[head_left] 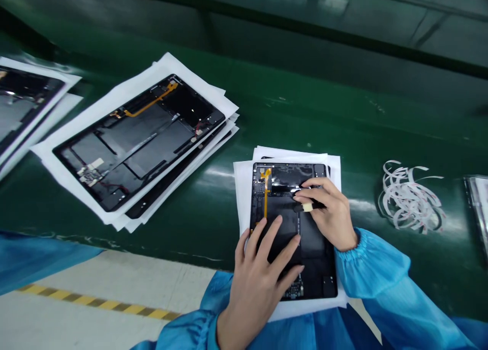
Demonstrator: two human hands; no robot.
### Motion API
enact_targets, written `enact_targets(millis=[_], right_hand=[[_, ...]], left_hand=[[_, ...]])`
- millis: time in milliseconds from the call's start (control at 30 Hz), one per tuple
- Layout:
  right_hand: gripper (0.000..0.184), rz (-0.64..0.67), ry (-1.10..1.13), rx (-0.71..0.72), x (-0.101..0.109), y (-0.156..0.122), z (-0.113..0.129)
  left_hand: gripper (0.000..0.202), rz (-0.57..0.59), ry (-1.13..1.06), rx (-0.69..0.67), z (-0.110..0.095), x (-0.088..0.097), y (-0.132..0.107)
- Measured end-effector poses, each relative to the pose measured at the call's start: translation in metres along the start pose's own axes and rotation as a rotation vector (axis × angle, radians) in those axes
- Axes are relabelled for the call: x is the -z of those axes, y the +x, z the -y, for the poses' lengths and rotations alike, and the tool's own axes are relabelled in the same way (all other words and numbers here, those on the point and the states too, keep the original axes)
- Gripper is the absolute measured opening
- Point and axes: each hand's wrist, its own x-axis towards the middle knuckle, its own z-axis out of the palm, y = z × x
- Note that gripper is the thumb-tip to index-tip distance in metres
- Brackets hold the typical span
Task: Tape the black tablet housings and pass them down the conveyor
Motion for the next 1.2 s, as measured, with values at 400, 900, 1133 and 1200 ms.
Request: enact_targets(millis=[400, 900, 1133, 1200], right_hand=[[0.028, 0.005, -0.026, 0.02, -0.002, -0.001, -0.001], [0.029, -0.034, -0.031, -0.032, -0.005, 0.002, 0.0], [0.013, -0.255, 0.175, -0.205, -0.007, 0.004, -0.002], [0.012, -0.268, 0.176, -0.208, -0.006, 0.004, -0.001]], left_hand=[[0.03, -0.076, -0.092, 0.036, 0.001, -0.011, -0.006], [0.038, 0.052, 0.164, -0.093, 0.008, 0.004, 0.014], [0.04, 0.101, 0.146, -0.107, 0.024, 0.003, 0.051], [0.04, 0.114, 0.138, -0.081, 0.026, 0.0, 0.056]])
